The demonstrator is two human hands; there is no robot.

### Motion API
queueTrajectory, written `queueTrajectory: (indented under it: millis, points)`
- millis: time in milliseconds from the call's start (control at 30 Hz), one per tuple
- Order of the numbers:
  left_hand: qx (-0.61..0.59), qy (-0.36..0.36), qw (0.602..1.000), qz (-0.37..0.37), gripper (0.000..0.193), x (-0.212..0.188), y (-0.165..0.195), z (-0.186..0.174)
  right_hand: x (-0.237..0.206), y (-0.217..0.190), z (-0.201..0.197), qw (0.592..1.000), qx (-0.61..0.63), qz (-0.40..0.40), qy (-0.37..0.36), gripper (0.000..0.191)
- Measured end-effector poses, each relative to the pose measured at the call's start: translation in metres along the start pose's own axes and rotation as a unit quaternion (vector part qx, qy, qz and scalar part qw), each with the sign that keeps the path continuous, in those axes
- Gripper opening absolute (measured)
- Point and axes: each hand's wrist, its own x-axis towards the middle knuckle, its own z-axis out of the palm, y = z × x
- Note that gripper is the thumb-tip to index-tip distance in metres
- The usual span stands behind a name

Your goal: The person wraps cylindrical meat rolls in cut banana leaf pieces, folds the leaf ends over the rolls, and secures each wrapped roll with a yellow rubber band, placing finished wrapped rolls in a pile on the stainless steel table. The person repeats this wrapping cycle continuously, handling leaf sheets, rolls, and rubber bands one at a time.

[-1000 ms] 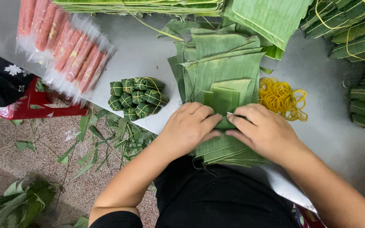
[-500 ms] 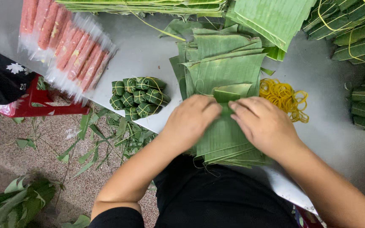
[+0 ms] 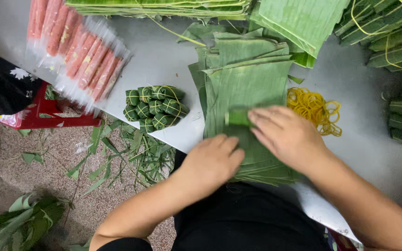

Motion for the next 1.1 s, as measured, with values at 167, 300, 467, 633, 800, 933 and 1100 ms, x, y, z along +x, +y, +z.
queueTrajectory:
  millis: [167, 300, 467, 633, 800, 933, 1100]
  points:
    - [0.079, 0.140, 0.986, 0.034, 0.029, 0.000, 0.004, 0.004, -0.018, -0.016, -0.011, 0.996, 0.082, -0.029, -0.033, 0.034]
    - [-0.146, 0.078, 0.979, -0.121, 0.018, 0.013, -0.023, 0.010, -0.018, -0.013, -0.005, 0.993, 0.109, 0.032, -0.028, 0.031]
    - [-0.142, 0.089, 0.983, -0.071, 0.017, 0.019, -0.038, 0.004, -0.016, -0.012, 0.000, 0.997, 0.074, 0.031, -0.019, 0.021]
    - [-0.052, 0.091, 0.994, -0.005, 0.029, 0.016, -0.032, -0.001, -0.016, -0.017, -0.004, 0.998, 0.061, 0.024, -0.019, 0.035]
    - [-0.130, 0.078, 0.987, -0.042, 0.026, 0.021, -0.051, 0.004, -0.009, -0.014, -0.005, 0.996, 0.055, 0.066, -0.027, 0.034]
    - [-0.108, 0.123, 0.986, -0.031, 0.025, 0.027, -0.064, 0.008, -0.005, -0.015, -0.006, 0.999, 0.014, 0.029, 0.031, 0.031]
    - [-0.047, 0.159, 0.986, 0.021, 0.027, 0.030, -0.057, 0.015, -0.003, -0.015, -0.006, 0.998, -0.036, 0.057, -0.004, 0.035]
